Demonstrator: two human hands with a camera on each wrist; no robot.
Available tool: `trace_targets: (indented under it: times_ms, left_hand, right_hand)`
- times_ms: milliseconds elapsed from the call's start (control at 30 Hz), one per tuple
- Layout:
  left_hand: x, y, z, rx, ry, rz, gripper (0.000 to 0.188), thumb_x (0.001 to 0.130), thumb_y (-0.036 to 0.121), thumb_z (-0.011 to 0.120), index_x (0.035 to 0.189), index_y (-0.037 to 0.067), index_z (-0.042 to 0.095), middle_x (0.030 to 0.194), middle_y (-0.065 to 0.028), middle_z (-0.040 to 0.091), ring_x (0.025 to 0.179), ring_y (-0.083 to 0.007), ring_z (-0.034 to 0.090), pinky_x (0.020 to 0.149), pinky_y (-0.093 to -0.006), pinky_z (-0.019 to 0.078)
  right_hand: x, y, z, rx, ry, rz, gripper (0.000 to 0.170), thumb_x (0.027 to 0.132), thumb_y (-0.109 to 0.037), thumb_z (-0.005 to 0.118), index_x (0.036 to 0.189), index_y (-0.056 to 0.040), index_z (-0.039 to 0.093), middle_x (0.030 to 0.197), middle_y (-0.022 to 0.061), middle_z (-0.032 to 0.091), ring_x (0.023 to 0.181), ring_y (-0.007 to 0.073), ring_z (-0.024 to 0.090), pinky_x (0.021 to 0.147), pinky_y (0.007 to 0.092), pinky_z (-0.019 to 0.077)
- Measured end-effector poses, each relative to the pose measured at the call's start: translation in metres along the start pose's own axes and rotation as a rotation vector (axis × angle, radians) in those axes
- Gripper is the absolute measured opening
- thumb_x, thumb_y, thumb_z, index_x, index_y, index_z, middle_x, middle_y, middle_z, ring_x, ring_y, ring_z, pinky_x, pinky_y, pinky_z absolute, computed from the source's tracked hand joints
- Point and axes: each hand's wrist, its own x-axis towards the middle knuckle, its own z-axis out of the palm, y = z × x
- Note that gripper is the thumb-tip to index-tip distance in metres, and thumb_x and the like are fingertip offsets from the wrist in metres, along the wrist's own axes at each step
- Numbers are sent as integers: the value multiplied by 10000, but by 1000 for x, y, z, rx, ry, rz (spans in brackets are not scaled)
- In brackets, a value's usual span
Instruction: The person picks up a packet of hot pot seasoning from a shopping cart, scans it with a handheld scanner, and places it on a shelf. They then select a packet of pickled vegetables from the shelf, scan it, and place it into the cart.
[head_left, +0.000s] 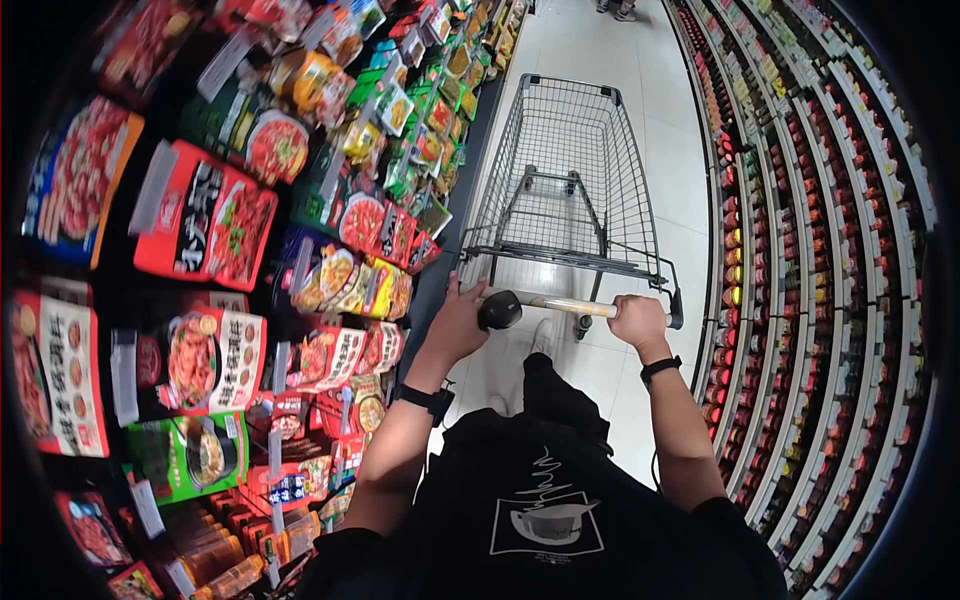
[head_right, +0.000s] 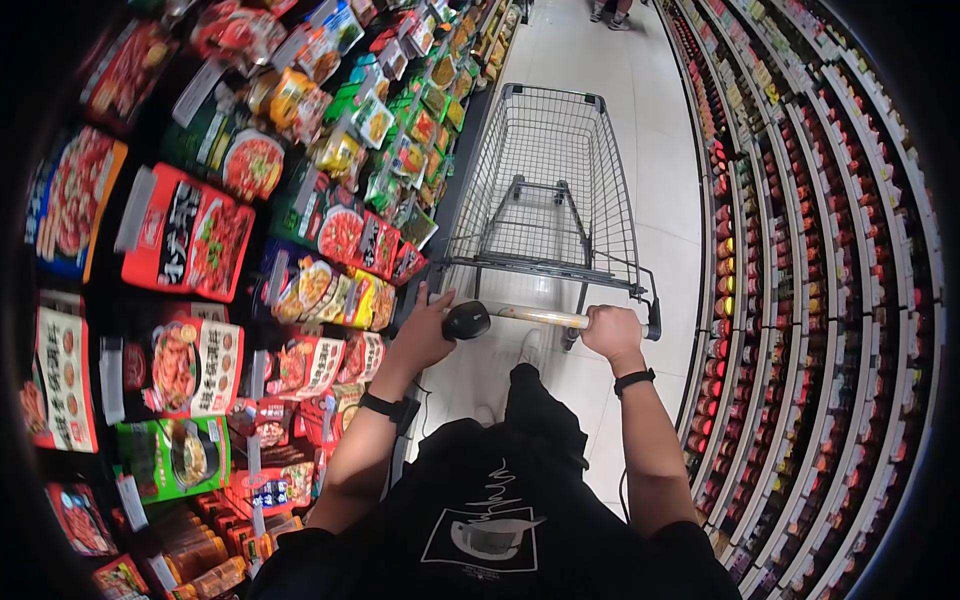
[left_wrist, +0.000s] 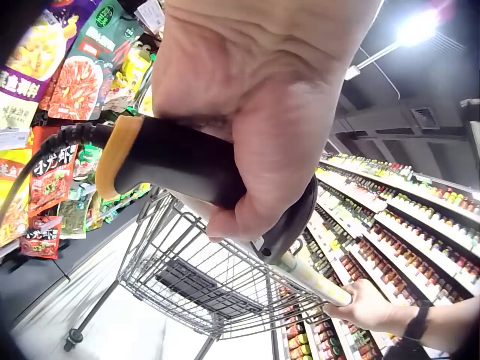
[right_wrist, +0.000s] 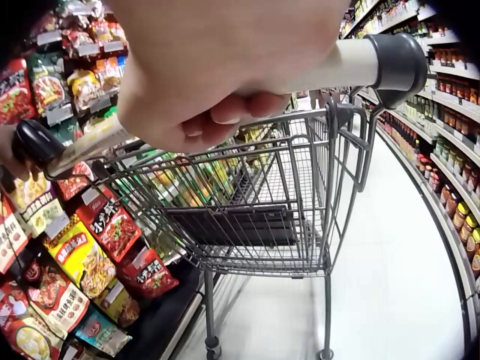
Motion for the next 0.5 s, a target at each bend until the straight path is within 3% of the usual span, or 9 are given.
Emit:
trace_targets:
  times_ms: [133, 233, 500]
  left_hand:
    - [54, 13, -23, 32, -40, -41, 444, 751, 72, 812, 1193, 30, 811, 1693, -118, 522, 1644, -557, 184, 1340, -499, 325]
    - [97, 16, -34, 19, -29, -37, 349, 761, 76, 812, 1105, 21, 834, 1693, -119, 522, 1636, -558, 212, 1337, -492, 330]
    - [201, 20, -51, 15, 21, -71, 424, 755, 83, 843, 1177, 53, 825, 1698, -56, 527, 1651, -526, 211, 1337, -491, 342]
  right_hand:
    - [54, 27, -11, 41, 2, -12, 186, 804, -288, 725, 847, -123, 797, 843, 122, 791, 782, 338, 776, 723, 466, 624]
    - [89, 45, -19, 57, -24, -19, 186, 803, -284, 722, 852, -121, 798, 847, 123, 793, 794, 331, 781, 731, 465, 627]
    - [184, 87, -36, 54, -22, -25, 171, 788, -252, 711, 851, -124, 805, 854, 124, 800, 803, 318, 793, 740, 455, 634]
